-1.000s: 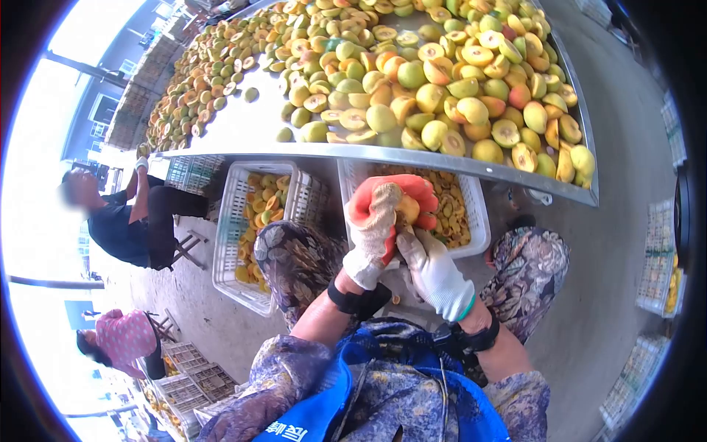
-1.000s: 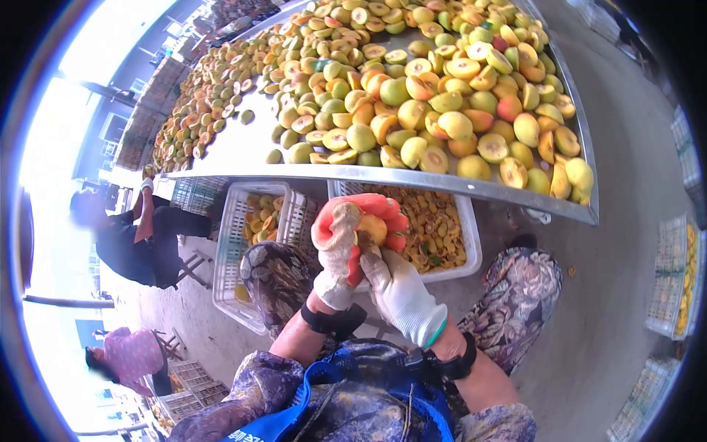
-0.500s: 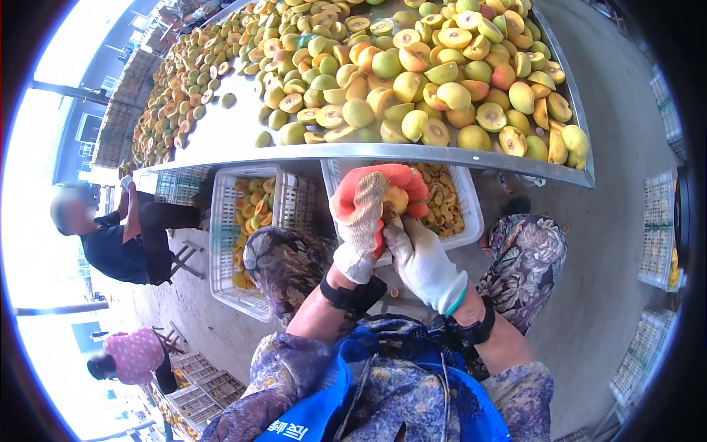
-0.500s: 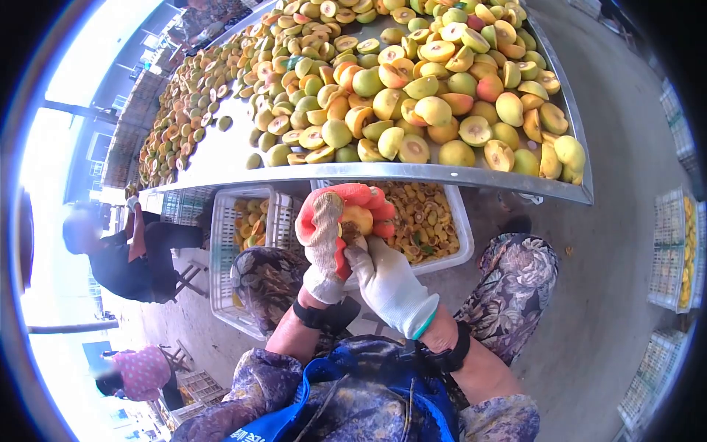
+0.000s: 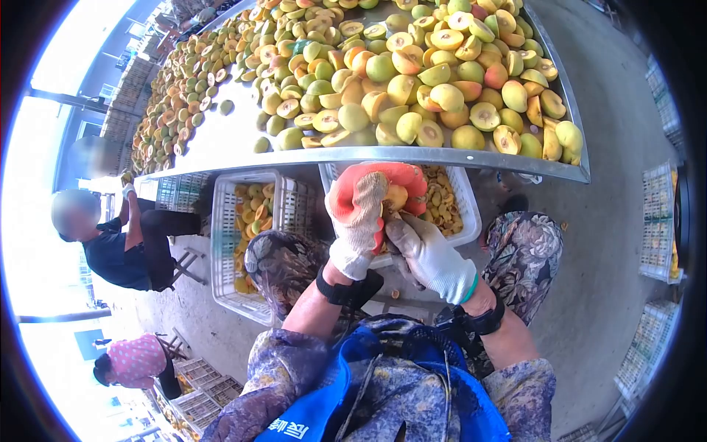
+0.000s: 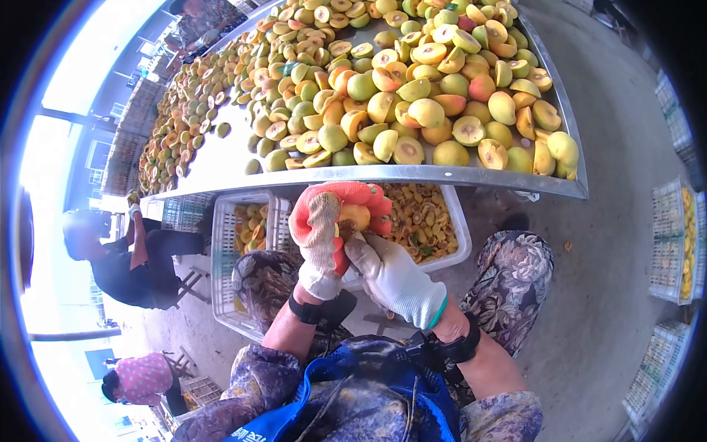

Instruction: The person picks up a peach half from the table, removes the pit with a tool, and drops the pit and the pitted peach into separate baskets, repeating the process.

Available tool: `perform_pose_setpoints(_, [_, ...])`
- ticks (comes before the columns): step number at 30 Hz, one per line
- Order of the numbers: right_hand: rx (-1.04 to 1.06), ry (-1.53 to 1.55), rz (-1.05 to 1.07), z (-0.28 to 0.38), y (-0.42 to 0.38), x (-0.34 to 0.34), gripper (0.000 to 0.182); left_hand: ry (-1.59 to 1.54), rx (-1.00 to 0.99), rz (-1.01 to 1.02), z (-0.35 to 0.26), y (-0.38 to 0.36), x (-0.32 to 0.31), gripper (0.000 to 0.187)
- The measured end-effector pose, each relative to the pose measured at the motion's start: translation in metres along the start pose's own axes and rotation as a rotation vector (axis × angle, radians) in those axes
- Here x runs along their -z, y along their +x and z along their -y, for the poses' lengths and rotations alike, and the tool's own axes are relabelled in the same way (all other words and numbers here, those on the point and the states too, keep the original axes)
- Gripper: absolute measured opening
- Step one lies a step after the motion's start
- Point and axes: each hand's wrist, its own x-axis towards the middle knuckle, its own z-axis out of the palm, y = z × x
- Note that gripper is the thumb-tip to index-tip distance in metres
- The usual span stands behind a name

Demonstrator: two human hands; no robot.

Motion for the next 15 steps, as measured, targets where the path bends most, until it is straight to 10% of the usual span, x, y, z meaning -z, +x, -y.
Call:
perform_pose_setpoints(3, [-0.3, 0.247, 0.213, 0.032, -0.015, 0.017, 0.054, 0.014, 0.074, 0.074, -0.008, -0.001, -0.001, 0.064])
perform_pose_setpoints(15, [-0.223, 0.005, 0.005, 0.055, -0.024, -0.006, 0.064, 0.033, 0.037, 0.077, -0.021, 0.007, -0.007, 0.042])
